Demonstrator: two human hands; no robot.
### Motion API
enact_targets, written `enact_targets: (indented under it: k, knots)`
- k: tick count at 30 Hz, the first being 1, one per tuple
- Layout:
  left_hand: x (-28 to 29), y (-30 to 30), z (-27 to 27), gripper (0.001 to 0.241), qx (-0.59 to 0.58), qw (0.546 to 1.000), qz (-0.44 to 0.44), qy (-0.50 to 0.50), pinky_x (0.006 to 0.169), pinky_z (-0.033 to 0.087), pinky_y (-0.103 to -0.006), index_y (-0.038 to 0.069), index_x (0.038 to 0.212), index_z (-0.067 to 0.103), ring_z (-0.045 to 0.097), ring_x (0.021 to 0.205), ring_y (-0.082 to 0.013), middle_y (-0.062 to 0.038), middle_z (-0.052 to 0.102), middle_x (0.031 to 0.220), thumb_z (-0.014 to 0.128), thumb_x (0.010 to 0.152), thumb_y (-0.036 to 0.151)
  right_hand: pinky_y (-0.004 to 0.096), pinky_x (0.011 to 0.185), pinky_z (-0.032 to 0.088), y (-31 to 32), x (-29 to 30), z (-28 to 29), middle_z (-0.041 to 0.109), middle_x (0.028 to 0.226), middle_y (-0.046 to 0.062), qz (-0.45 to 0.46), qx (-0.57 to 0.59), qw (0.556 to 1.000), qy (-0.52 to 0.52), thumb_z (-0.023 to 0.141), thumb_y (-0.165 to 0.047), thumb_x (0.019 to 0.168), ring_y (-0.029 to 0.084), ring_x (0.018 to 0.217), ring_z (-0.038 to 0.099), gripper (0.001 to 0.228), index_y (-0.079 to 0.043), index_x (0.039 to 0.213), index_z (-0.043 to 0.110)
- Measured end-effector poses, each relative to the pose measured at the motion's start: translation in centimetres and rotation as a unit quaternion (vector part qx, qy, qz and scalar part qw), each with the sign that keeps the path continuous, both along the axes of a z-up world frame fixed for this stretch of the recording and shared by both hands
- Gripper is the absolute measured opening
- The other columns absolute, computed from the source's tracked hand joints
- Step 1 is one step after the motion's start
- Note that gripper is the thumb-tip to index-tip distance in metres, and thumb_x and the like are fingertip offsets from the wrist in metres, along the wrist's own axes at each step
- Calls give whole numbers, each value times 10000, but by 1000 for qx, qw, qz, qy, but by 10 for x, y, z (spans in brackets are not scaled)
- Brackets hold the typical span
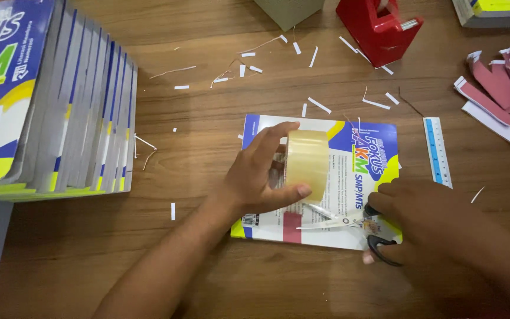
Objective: The recorder is cutting paper strips, measuring them with a ruler, and applying tape and labels to textbook covers.
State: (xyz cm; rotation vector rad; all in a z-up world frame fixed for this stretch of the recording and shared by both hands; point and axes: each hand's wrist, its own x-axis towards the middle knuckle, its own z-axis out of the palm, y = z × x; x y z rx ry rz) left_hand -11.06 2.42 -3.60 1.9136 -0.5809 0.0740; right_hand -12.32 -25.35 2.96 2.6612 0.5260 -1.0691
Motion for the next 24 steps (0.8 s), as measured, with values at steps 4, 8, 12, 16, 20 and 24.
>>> enact_targets:
  k: [4,8,12,16,20,24]
  knots:
    - [3,-3,2,793,37,999,16,16,802,641,-387,118,1467,373,733,1013,-296,-177,593,1297,710,811,408,375,927,559,-19,9,-30,717,1064,-104,50,47,997,-29,869,-878,613,170,1077,659,744,-320,1065,672]
    - [4,-4,-2,797,23,1000,0,19,765,648,-385,111,1460,348,717,988,-297,-185,567,1232,686,826,455,346,904,573,-3,17,-13,725,1037,-94,37,21,999,22,897,-814,647,144,1013,688,640,-295,967,700]
    - [0,-3,-1,796,-21,1000,4,19,771,594,-335,119,1469,373,696,944,-232,-138,577,1261,732,806,374,350,875,566,-4,18,-18,734,1050,-126,29,73,997,-1,937,-783,591,153,994,693,645,-291,942,711]
    - [2,-3,-2,776,-22,1000,3,22,766,612,-329,131,1466,368,694,916,-215,-122,582,1230,730,815,349,343,789,552,-5,22,-25,742,894,-90,48,115,992,-5,961,-792,565,166,841,693,659,-245,819,698]
    - [4,-3,-4,761,2,1000,-3,19,756,641,-344,134,1464,331,725,940,-243,-142,561,1216,700,851,393,316,831,562,5,24,-16,743,952,-109,51,68,996,23,926,-840,611,124,913,702,664,-256,838,707]
    - [3,-3,-3,778,-13,1000,-1,23,781,635,-342,124,1468,354,729,952,-245,-139,563,1258,711,831,395,338,740,557,-4,27,-27,756,850,-90,53,143,988,0,966,-719,570,173,780,693,602,-213,756,697]
